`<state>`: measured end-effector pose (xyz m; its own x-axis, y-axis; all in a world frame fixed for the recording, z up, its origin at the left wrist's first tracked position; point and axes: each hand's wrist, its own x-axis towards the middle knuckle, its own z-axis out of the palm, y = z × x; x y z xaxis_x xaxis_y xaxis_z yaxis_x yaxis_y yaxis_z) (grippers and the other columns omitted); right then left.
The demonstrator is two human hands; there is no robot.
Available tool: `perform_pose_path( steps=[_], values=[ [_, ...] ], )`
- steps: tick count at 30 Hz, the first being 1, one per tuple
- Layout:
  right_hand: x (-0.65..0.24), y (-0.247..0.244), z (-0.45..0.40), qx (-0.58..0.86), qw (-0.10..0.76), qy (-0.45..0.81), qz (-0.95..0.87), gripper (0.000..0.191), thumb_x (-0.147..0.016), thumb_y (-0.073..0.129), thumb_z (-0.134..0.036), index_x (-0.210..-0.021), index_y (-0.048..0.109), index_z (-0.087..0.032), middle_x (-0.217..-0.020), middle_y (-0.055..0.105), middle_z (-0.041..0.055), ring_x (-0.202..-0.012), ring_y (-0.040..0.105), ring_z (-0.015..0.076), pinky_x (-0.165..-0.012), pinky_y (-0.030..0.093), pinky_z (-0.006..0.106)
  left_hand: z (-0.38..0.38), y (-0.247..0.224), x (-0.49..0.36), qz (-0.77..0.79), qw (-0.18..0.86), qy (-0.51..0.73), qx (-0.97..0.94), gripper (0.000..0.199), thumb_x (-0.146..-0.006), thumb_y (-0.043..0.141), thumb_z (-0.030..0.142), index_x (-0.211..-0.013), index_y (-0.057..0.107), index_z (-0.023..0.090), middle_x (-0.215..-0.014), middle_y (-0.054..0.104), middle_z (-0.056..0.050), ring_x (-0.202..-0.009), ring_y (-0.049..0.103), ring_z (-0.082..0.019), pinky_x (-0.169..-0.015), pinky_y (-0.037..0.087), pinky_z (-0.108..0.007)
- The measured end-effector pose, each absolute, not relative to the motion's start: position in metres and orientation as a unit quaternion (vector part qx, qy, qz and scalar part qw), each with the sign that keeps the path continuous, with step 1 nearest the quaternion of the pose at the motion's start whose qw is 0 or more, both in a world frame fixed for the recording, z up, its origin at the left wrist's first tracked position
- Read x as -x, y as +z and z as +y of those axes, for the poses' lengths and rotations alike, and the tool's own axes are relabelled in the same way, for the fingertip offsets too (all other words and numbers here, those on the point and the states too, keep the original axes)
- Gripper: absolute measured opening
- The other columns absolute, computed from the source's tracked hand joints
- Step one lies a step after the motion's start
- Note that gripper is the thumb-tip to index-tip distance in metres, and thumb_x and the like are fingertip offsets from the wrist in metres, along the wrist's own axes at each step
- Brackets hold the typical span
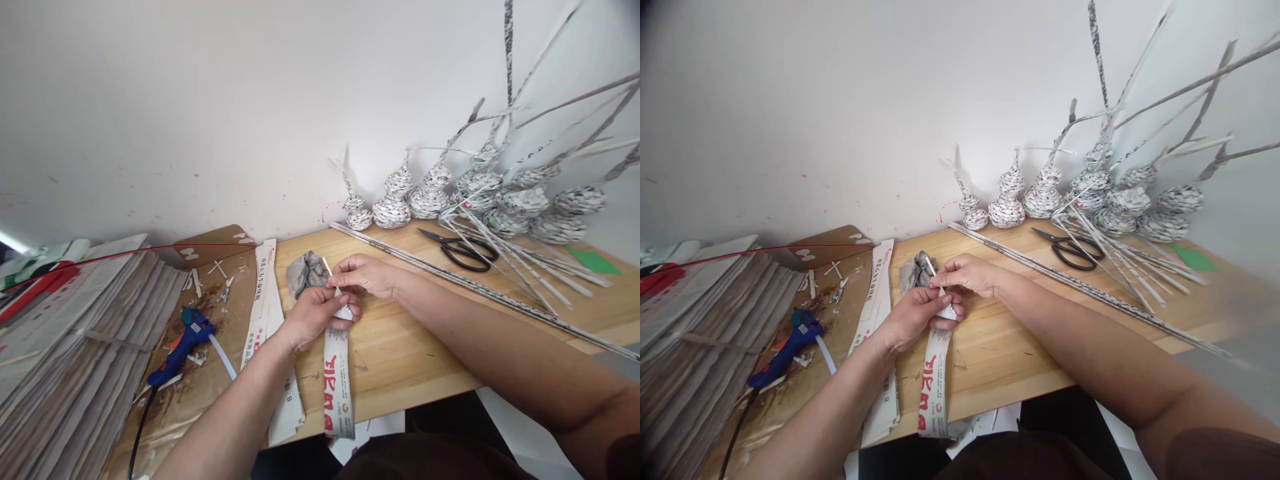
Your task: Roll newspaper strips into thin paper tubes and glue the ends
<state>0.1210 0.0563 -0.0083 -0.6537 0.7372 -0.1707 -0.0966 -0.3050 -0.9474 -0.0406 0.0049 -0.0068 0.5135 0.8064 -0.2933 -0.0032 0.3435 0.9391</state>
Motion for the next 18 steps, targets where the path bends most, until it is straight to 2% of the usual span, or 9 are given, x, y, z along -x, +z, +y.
perform_pose_path(
  steps=[4,9,14,18],
  values=[
    [-0.1202,-0.009,0.0572,0.324,0.323,0.746,-0.483,0.034,-0.063,0.079,-0.034,-0.064,0.051,-0.015,-0.047,0.055,-0.0055,-0.036,0.047,0.0063,-0.035,0.034,0.017,0.005,-0.0079,0.0404,0.396,0.719,0.272,-0.501,0.035,-0.076,0.066,0.038,-0.092,0.067,0.007,-0.087,0.068,-0.013,-0.081,0.064,-0.019,-0.074,0.053,-0.033],
    [-0.1217,-0.0099,0.0583,0.31,0.27,0.765,-0.496,0.032,-0.066,0.077,-0.036,-0.078,0.061,-0.011,-0.058,0.061,-0.0015,-0.042,0.052,0.0068,-0.04,0.04,0.018,0.0054,-0.0081,0.04,0.41,0.716,0.278,-0.492,0.036,-0.076,0.066,0.038,-0.093,0.067,0.007,-0.083,0.068,-0.013,-0.08,0.065,-0.019,-0.074,0.053,-0.033],
    [-0.1187,-0.0104,0.0569,0.338,0.325,0.741,-0.482,0.035,-0.062,0.08,-0.035,-0.063,0.052,-0.014,-0.047,0.053,-0.0064,-0.036,0.045,0.0048,-0.035,0.032,0.016,0.0043,-0.0069,0.0396,0.396,0.714,0.275,-0.507,0.036,-0.075,0.066,0.041,-0.089,0.067,0.008,-0.084,0.067,-0.012,-0.08,0.064,-0.019,-0.072,0.053,-0.033],
    [-0.1185,-0.0099,0.0571,0.325,0.292,0.752,-0.493,0.032,-0.068,0.076,-0.039,-0.079,0.062,-0.012,-0.057,0.06,-0.0022,-0.041,0.05,0.0058,-0.039,0.038,0.018,0.0045,-0.0067,0.0402,0.412,0.709,0.28,-0.499,0.038,-0.074,0.066,0.042,-0.09,0.067,0.007,-0.083,0.068,-0.013,-0.079,0.064,-0.019,-0.072,0.053,-0.032]
  ],
)
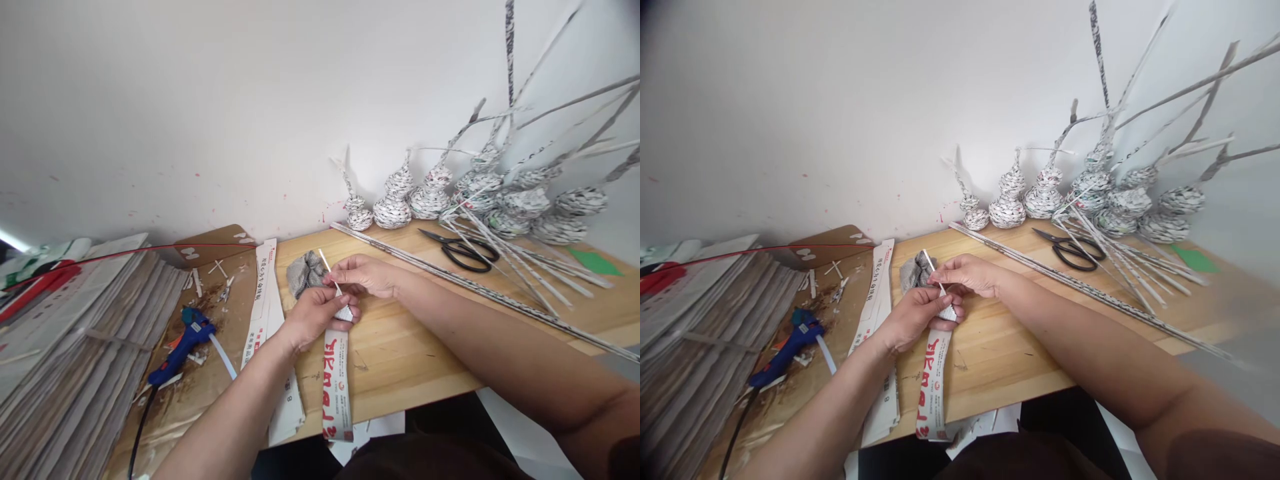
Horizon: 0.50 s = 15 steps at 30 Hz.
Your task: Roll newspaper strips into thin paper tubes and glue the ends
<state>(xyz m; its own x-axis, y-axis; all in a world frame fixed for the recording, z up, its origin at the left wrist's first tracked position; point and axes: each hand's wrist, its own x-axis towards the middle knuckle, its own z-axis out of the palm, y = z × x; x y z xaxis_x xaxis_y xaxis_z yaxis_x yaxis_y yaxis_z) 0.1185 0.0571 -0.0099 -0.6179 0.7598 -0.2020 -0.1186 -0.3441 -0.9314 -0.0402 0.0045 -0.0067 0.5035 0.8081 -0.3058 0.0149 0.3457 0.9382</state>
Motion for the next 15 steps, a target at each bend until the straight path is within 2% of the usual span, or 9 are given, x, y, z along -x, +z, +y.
perform_pose_path(
  steps=[2,6,11,15],
  values=[
    [-0.1191,-0.0092,0.0576,0.331,0.291,0.755,-0.486,0.032,-0.066,0.077,-0.037,-0.078,0.064,-0.011,-0.061,0.063,0.0002,-0.043,0.051,0.0065,-0.04,0.04,0.018,0.0044,-0.0068,0.0403,0.413,0.709,0.278,-0.5,0.038,-0.074,0.066,0.042,-0.091,0.067,0.008,-0.084,0.068,-0.013,-0.08,0.065,-0.02,-0.072,0.053,-0.033],
    [-0.1208,-0.0079,0.0586,0.334,0.335,0.758,-0.449,0.032,-0.063,0.079,-0.035,-0.065,0.058,-0.012,-0.06,0.062,-0.0003,-0.044,0.054,0.0076,-0.04,0.041,0.019,0.0034,-0.0079,0.0403,0.397,0.721,0.265,-0.502,0.039,-0.073,0.067,0.043,-0.089,0.067,0.008,-0.085,0.068,-0.014,-0.081,0.065,-0.021,-0.072,0.053,-0.034],
    [-0.1229,-0.008,0.0602,0.3,0.291,0.79,-0.448,0.034,-0.066,0.077,-0.037,-0.082,0.066,-0.009,-0.072,0.066,0.004,-0.054,0.059,0.0094,-0.049,0.047,0.02,0.003,-0.0088,0.0404,0.396,0.726,0.275,-0.49,0.04,-0.072,0.067,0.044,-0.09,0.066,0.008,-0.086,0.068,-0.015,-0.083,0.066,-0.023,-0.071,0.053,-0.035],
    [-0.1216,-0.0088,0.0604,0.339,0.331,0.772,-0.424,0.029,-0.063,0.08,-0.033,-0.066,0.06,-0.012,-0.065,0.065,0.0013,-0.05,0.057,0.0084,-0.047,0.046,0.02,0.0015,-0.0065,0.0392,0.392,0.725,0.261,-0.502,0.04,-0.073,0.067,0.044,-0.09,0.067,0.008,-0.085,0.068,-0.014,-0.081,0.065,-0.021,-0.073,0.053,-0.035]
  ],
)
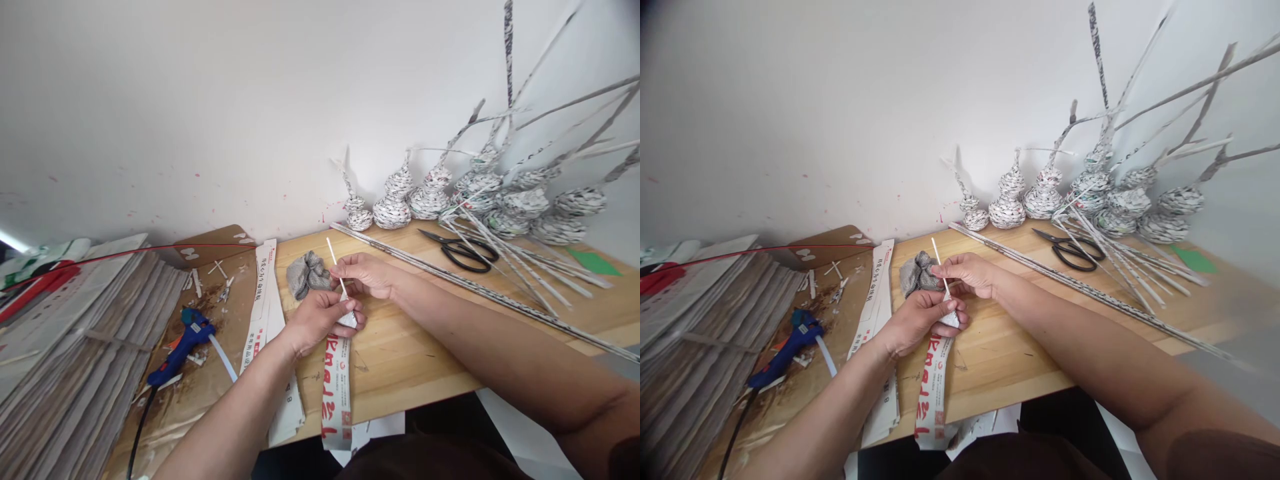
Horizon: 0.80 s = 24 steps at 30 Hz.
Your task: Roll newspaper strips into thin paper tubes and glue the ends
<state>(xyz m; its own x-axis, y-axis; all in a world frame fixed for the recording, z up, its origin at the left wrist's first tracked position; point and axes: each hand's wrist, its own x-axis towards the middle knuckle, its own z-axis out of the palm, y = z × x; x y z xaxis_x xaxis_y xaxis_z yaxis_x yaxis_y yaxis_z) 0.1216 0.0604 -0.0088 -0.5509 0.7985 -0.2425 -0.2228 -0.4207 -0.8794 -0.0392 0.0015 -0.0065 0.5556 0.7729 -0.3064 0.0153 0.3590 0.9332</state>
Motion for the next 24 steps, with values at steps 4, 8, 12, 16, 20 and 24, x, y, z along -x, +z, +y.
perform_pose_path(
  steps=[4,8,12,16,20,24],
  values=[
    [-0.1224,-0.0075,0.0602,0.319,0.311,0.78,-0.439,0.031,-0.066,0.077,-0.038,-0.075,0.065,-0.011,-0.068,0.065,0.0029,-0.054,0.058,0.0094,-0.049,0.047,0.02,0.0011,-0.0057,0.039,0.401,0.724,0.269,-0.493,0.039,-0.073,0.067,0.044,-0.088,0.067,0.009,-0.083,0.068,-0.013,-0.08,0.065,-0.021,-0.072,0.053,-0.034],
    [-0.1213,-0.007,0.059,0.331,0.317,0.772,-0.44,0.03,-0.061,0.081,-0.033,-0.068,0.062,-0.011,-0.069,0.066,0.0026,-0.051,0.056,0.0078,-0.048,0.045,0.019,0.0016,-0.0067,0.039,0.404,0.717,0.267,-0.501,0.037,-0.074,0.067,0.042,-0.089,0.067,0.008,-0.084,0.068,-0.013,-0.079,0.065,-0.02,-0.072,0.053,-0.034],
    [-0.1202,-0.0063,0.0572,0.334,0.329,0.758,-0.454,0.031,-0.065,0.077,-0.038,-0.069,0.061,-0.012,-0.061,0.063,0.0003,-0.047,0.055,0.0076,-0.044,0.043,0.019,0.0018,-0.0058,0.0389,0.405,0.715,0.263,-0.506,0.036,-0.075,0.065,0.042,-0.088,0.067,0.008,-0.083,0.068,-0.012,-0.079,0.065,-0.019,-0.073,0.053,-0.034],
    [-0.1219,-0.0051,0.0572,0.314,0.284,0.766,-0.484,0.034,-0.067,0.076,-0.039,-0.081,0.066,-0.01,-0.065,0.065,0.0023,-0.048,0.055,0.0085,-0.046,0.045,0.021,0.0018,-0.004,0.0389,0.415,0.708,0.279,-0.499,0.037,-0.075,0.065,0.042,-0.089,0.067,0.008,-0.083,0.068,-0.012,-0.079,0.065,-0.02,-0.072,0.054,-0.034],
    [-0.1214,-0.0066,0.0578,0.33,0.33,0.751,-0.467,0.031,-0.063,0.079,-0.035,-0.065,0.059,-0.012,-0.06,0.062,-0.0006,-0.044,0.051,0.0059,-0.042,0.039,0.018,0.0018,-0.0037,0.0384,0.415,0.705,0.259,-0.514,0.036,-0.074,0.066,0.042,-0.088,0.068,0.009,-0.083,0.068,-0.012,-0.079,0.065,-0.019,-0.071,0.054,-0.032],
    [-0.1218,-0.0067,0.0582,0.319,0.301,0.755,-0.488,0.032,-0.068,0.076,-0.039,-0.079,0.066,-0.011,-0.065,0.064,0.0017,-0.05,0.055,0.0079,-0.046,0.043,0.02,0.0025,-0.0045,0.0378,0.423,0.701,0.272,-0.505,0.037,-0.074,0.066,0.043,-0.088,0.067,0.009,-0.08,0.069,-0.012,-0.077,0.066,-0.019,-0.069,0.054,-0.031]
  ],
)
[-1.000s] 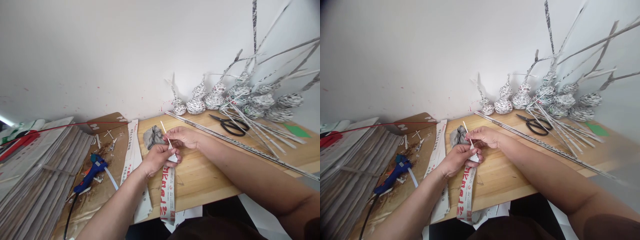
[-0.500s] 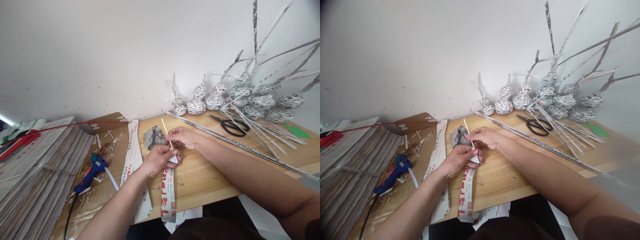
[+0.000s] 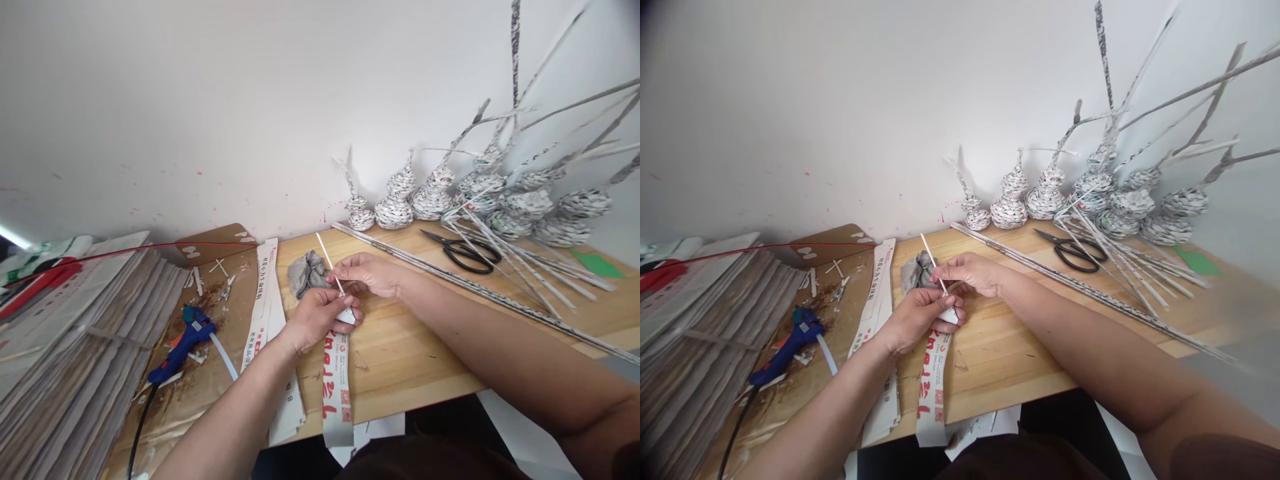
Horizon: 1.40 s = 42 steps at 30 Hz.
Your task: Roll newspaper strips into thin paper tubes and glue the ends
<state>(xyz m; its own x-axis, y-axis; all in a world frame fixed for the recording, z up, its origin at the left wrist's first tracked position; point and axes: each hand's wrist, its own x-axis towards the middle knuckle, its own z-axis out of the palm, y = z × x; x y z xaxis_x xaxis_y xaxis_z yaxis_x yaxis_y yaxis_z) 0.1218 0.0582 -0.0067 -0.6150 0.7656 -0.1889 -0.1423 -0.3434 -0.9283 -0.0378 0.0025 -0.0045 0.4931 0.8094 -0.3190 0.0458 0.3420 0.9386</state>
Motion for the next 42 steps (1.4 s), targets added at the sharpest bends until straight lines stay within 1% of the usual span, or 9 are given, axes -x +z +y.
perform_pose_path(
  steps=[6,11,16,21,25,30,35,40,42],
  values=[
    [-0.1202,-0.0034,0.0564,0.336,0.334,0.76,-0.444,0.032,-0.061,0.08,-0.035,-0.063,0.058,-0.012,-0.06,0.063,-0.0003,-0.046,0.053,0.0072,-0.043,0.041,0.019,0.0012,-0.0041,0.0373,0.404,0.703,0.259,-0.525,0.039,-0.073,0.066,0.046,-0.086,0.068,0.01,-0.081,0.068,-0.011,-0.075,0.064,-0.017,-0.068,0.053,-0.03],
    [-0.1217,-0.0033,0.0569,0.315,0.293,0.775,-0.463,0.031,-0.066,0.077,-0.036,-0.079,0.066,-0.01,-0.071,0.066,0.0031,-0.056,0.058,0.0094,-0.051,0.046,0.021,0.0018,-0.0041,0.0376,0.405,0.699,0.271,-0.523,0.038,-0.074,0.064,0.046,-0.085,0.067,0.009,-0.079,0.067,-0.01,-0.075,0.063,-0.017,-0.067,0.053,-0.03],
    [-0.1194,-0.0031,0.0555,0.351,0.341,0.74,-0.462,0.033,-0.061,0.081,-0.035,-0.062,0.057,-0.012,-0.062,0.064,0.0001,-0.045,0.051,0.0064,-0.042,0.038,0.019,0.0019,-0.0047,0.037,0.407,0.699,0.257,-0.529,0.036,-0.075,0.064,0.043,-0.084,0.067,0.008,-0.08,0.067,-0.011,-0.066,0.062,-0.014,-0.063,0.052,-0.027],
    [-0.1197,-0.0017,0.0549,0.332,0.309,0.752,-0.478,0.032,-0.062,0.08,-0.036,-0.074,0.065,-0.011,-0.073,0.067,0.0036,-0.057,0.058,0.0092,-0.051,0.045,0.021,0.0017,-0.0041,0.0372,0.423,0.695,0.272,-0.514,0.038,-0.073,0.066,0.045,-0.085,0.067,0.008,-0.079,0.067,-0.011,-0.069,0.063,-0.016,-0.065,0.053,-0.029],
    [-0.1201,-0.0024,0.0557,0.343,0.346,0.739,-0.466,0.032,-0.06,0.081,-0.035,-0.063,0.06,-0.012,-0.062,0.064,0.0008,-0.05,0.053,0.0071,-0.046,0.041,0.018,0.0017,-0.0041,0.0379,0.41,0.695,0.262,-0.53,0.038,-0.072,0.066,0.046,-0.086,0.068,0.01,-0.081,0.068,-0.011,-0.073,0.064,-0.018,-0.066,0.053,-0.03],
    [-0.1223,-0.0026,0.057,0.311,0.304,0.767,-0.471,0.031,-0.066,0.077,-0.038,-0.077,0.066,-0.01,-0.072,0.066,0.0031,-0.057,0.058,0.0093,-0.053,0.047,0.022,0.0025,-0.0032,0.0381,0.425,0.687,0.267,-0.525,0.038,-0.073,0.066,0.046,-0.085,0.068,0.01,-0.079,0.068,-0.011,-0.075,0.065,-0.019,-0.065,0.053,-0.03],
    [-0.1213,-0.0027,0.056,0.321,0.329,0.764,-0.452,0.031,-0.064,0.079,-0.035,-0.066,0.059,-0.011,-0.063,0.063,0.0009,-0.049,0.055,0.0075,-0.046,0.042,0.019,0.0019,-0.0041,0.0394,0.398,0.703,0.244,-0.537,0.037,-0.075,0.063,0.045,-0.088,0.067,0.01,-0.079,0.069,-0.011,-0.073,0.065,-0.018,-0.065,0.053,-0.03],
    [-0.1232,-0.001,0.0565,0.31,0.3,0.778,-0.457,0.032,-0.066,0.077,-0.038,-0.078,0.065,-0.01,-0.07,0.066,0.0035,-0.057,0.059,0.0103,-0.053,0.047,0.022,0.002,-0.006,0.0399,0.409,0.695,0.253,-0.534,0.036,-0.077,0.062,0.045,-0.088,0.067,0.011,-0.078,0.069,-0.011,-0.074,0.065,-0.018,-0.064,0.053,-0.028],
    [-0.1231,-0.0009,0.0567,0.315,0.301,0.775,-0.457,0.03,-0.063,0.079,-0.034,-0.073,0.064,-0.01,-0.068,0.065,0.0029,-0.055,0.058,0.0095,-0.052,0.046,0.022,0.0019,-0.0068,0.0394,0.411,0.691,0.252,-0.538,0.036,-0.077,0.062,0.044,-0.088,0.068,0.011,-0.08,0.069,-0.011,-0.074,0.065,-0.018,-0.065,0.053,-0.029]
  ],
)
